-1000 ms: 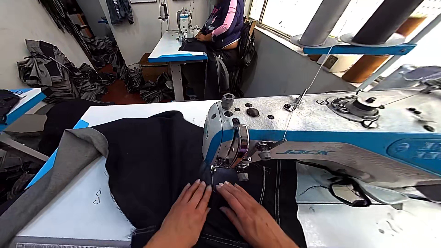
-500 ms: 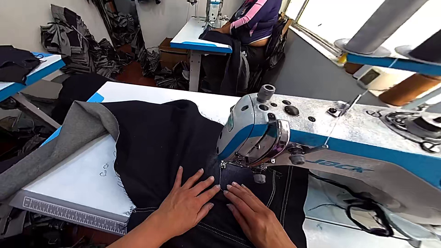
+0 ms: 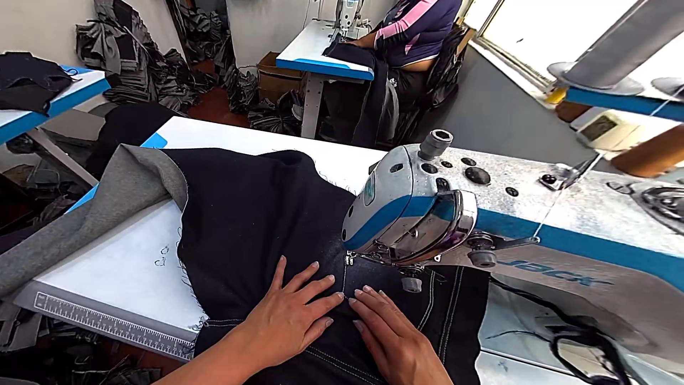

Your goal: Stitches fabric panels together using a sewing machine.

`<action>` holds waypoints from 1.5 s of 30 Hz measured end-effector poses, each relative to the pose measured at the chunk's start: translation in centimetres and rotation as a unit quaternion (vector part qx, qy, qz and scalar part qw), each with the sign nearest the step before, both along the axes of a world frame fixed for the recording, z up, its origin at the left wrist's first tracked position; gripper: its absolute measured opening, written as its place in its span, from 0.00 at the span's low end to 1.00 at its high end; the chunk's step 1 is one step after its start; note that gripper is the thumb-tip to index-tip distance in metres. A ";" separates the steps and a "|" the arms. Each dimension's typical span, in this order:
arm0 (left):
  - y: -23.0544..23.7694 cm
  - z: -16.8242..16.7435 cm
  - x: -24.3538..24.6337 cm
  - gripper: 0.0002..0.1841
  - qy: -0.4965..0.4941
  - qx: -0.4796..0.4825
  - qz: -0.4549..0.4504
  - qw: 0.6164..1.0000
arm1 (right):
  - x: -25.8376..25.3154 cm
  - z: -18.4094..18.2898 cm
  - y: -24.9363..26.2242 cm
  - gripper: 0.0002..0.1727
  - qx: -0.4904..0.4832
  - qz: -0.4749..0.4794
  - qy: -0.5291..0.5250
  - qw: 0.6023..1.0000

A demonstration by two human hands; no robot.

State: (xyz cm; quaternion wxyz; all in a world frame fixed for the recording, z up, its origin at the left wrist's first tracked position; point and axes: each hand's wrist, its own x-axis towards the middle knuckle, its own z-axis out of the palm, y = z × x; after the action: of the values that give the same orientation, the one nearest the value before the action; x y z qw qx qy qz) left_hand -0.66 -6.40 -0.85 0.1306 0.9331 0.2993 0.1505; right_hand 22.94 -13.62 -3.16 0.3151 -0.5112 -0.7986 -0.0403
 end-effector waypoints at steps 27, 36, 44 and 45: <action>2.2 0.5 0.6 0.25 0.025 -0.030 -0.002 0.999 | 0.2 -0.2 2.0 0.19 0.022 -0.013 -0.012 1.000; 3.5 0.2 1.4 0.25 0.016 -0.007 0.010 1.000 | 1.1 -0.2 3.8 0.19 0.012 -0.016 -0.004 1.000; 4.3 0.1 1.9 0.24 -0.003 0.008 0.011 1.000 | 1.7 -0.1 4.8 0.19 0.005 -0.013 0.007 1.000; 4.2 0.0 1.8 0.23 -0.015 0.015 0.011 1.000 | 1.6 -0.2 4.6 0.19 0.003 -0.015 0.008 1.000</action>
State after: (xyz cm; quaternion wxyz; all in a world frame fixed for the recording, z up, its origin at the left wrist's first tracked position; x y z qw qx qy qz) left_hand 1.16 -2.23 -0.88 0.1197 0.9291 0.3057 0.1701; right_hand 24.56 -8.99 -3.34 0.3222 -0.5221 -0.7885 -0.0436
